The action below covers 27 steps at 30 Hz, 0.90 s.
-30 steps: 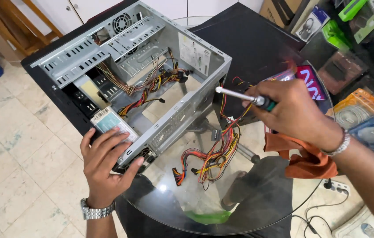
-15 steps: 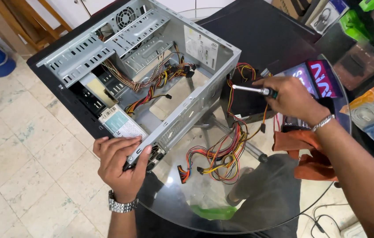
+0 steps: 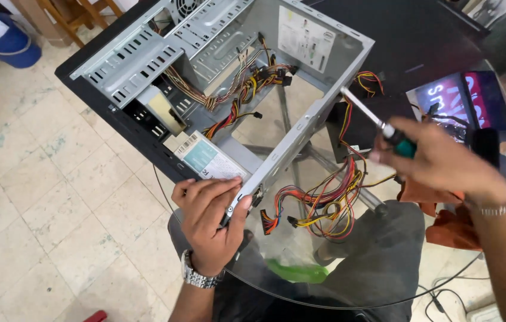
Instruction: Removing a power supply unit from a desktop computer case by unscrewing it and pulling it out.
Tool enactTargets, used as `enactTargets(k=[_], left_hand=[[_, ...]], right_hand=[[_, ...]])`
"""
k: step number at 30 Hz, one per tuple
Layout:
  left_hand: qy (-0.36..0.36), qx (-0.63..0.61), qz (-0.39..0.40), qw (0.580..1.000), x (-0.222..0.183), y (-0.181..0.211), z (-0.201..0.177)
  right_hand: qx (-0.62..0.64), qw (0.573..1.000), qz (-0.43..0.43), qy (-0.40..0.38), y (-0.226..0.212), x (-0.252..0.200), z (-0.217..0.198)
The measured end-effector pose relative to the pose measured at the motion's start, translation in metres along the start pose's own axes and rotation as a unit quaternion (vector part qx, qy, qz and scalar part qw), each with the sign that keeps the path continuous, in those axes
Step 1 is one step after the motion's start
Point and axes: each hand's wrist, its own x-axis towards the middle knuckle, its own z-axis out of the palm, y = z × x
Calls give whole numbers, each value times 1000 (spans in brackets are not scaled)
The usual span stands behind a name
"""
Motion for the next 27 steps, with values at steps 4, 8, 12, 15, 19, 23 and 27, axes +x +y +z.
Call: enactTargets(k=[4,8,12,15,19,23,27], left_hand=[[-53,-59,1,997,6,-7,-22],[-109,-73,15,991,7,-20,-36],[-187,-40,74,979,11,-31,-43],[-199,-38,103,974,20,-34,-45],[-181,-54,100,977,20,-34,-41],[-171,-61,88,980,13,-38,-38],[-163,-59,92,981,13,-41,-38]], right_hand=[[58,996,-64,33,-29,-61,78],[282,955,-77,43,-51,-98,159],[237,965,27,109,-64,-114,204],[236,963,-6,132,-65,-115,214],[242,954,96,147,-85,-115,209],[209,966,40,147,-81,-109,210],[147,976,108,116,-81,-112,212]])
